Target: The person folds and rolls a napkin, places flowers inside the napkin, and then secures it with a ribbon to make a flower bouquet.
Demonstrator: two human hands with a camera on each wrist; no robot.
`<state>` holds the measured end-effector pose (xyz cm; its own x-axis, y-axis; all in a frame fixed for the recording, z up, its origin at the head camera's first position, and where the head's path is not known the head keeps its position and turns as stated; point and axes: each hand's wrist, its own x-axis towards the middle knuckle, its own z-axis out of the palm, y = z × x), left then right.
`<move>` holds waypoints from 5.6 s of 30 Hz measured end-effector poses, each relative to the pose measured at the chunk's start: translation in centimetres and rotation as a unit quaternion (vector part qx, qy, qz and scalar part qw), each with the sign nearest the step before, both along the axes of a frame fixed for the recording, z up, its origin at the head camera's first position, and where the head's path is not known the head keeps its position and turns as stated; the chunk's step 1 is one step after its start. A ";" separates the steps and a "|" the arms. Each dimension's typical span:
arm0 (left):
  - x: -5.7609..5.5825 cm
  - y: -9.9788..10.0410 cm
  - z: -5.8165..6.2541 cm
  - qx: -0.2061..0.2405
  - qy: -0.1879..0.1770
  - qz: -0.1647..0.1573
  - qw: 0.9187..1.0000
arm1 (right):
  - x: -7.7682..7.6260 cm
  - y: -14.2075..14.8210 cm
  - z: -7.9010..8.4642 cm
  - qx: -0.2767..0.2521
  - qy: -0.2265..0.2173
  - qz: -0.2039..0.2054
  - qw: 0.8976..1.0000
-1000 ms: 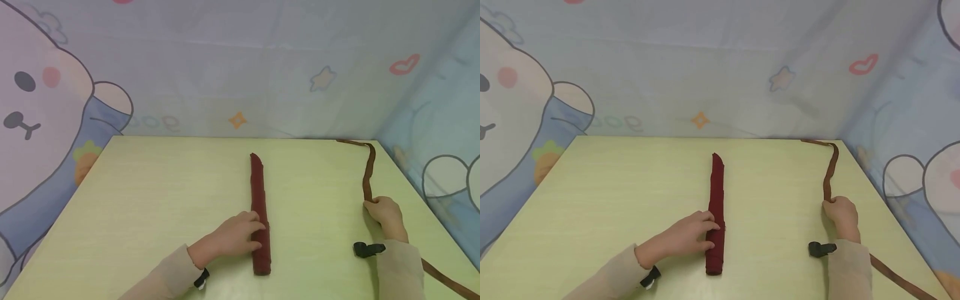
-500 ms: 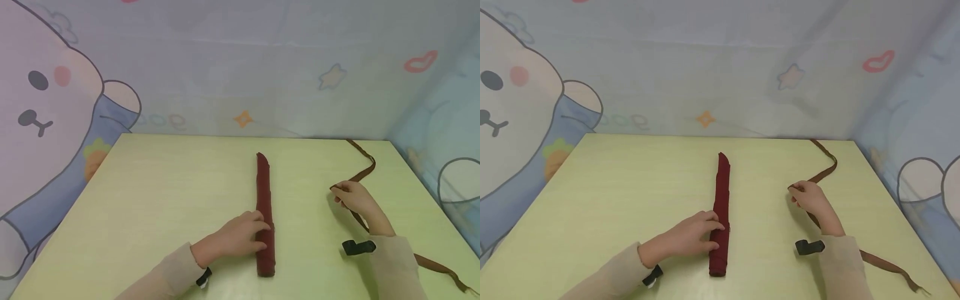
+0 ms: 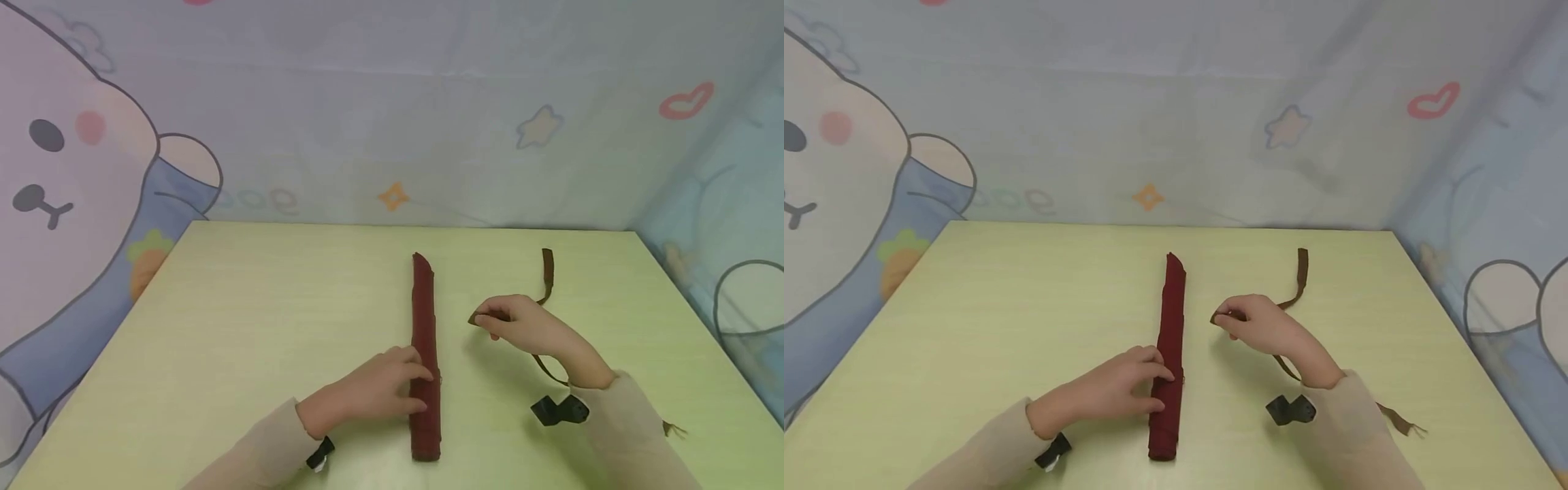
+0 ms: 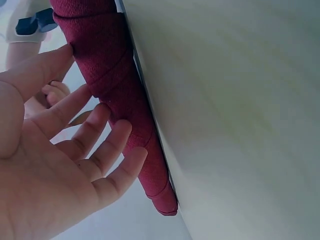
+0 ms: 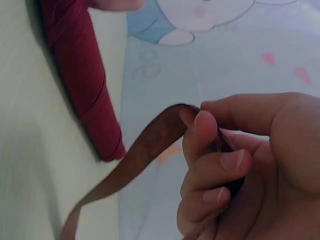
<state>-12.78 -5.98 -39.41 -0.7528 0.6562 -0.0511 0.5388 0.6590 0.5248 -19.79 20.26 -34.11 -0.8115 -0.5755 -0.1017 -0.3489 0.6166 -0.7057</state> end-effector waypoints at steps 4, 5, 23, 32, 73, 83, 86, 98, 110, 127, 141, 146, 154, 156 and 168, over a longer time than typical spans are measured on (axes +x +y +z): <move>-0.1 -0.2 0.2 0.003 0.002 -0.006 1.000 | 0.5 -1.1 0.8 -0.012 -0.014 0.044 0.999; -0.1 -0.3 0.3 0.006 0.002 -0.007 1.000 | 0.6 -1.3 1.0 -0.016 -0.016 0.054 0.998; -2.7 0.0 3.1 0.236 -0.146 -0.037 0.960 | 1.3 -4.0 3.2 -0.021 -0.026 0.249 0.968; -3.5 0.3 4.5 0.338 -0.284 -0.119 0.890 | 1.6 -4.8 6.0 -0.036 -0.017 0.329 0.943; -12.0 -8.3 9.3 0.281 -0.120 0.211 0.928 | -8.8 -0.2 7.6 -0.093 -0.030 -0.013 0.995; -14.7 -6.4 7.4 0.193 -0.033 0.194 0.961 | -12.0 -1.1 3.2 -0.064 -0.046 -0.063 0.995; -15.4 -5.9 6.5 0.163 -0.027 0.199 0.966 | -12.5 -1.4 2.2 -0.029 -0.039 -0.074 0.996; -16.7 -3.9 2.6 0.230 -0.093 0.243 0.938 | -13.6 -3.4 -1.9 -0.019 -0.013 -0.128 0.992; -16.8 -2.3 0.2 0.203 -0.076 0.272 0.938 | -13.4 -4.4 -4.4 -0.015 -0.007 -0.157 0.987; -16.6 -2.4 -1.2 0.108 -0.073 0.254 0.958 | -13.0 -3.9 -6.3 0.021 -0.028 -0.163 0.986; -16.1 -2.5 -1.1 0.059 -0.090 0.259 0.960 | -12.5 -3.3 -6.6 0.084 0.002 -0.131 0.988; -15.9 -2.6 -0.9 0.050 -0.089 0.258 0.961 | -12.0 -3.2 -6.4 0.092 0.001 -0.128 0.988; -15.6 -2.7 -0.5 0.035 -0.082 0.255 0.963 | -11.6 -3.0 -6.3 0.101 0.008 -0.122 0.987; -15.5 -2.7 -0.4 0.032 -0.084 0.253 0.963 | -11.5 -2.9 -6.4 0.102 0.006 -0.119 0.988; -15.1 -3.3 -0.4 0.019 -0.093 0.241 0.966 | -10.8 -2.7 -6.5 0.102 0.006 -0.104 0.989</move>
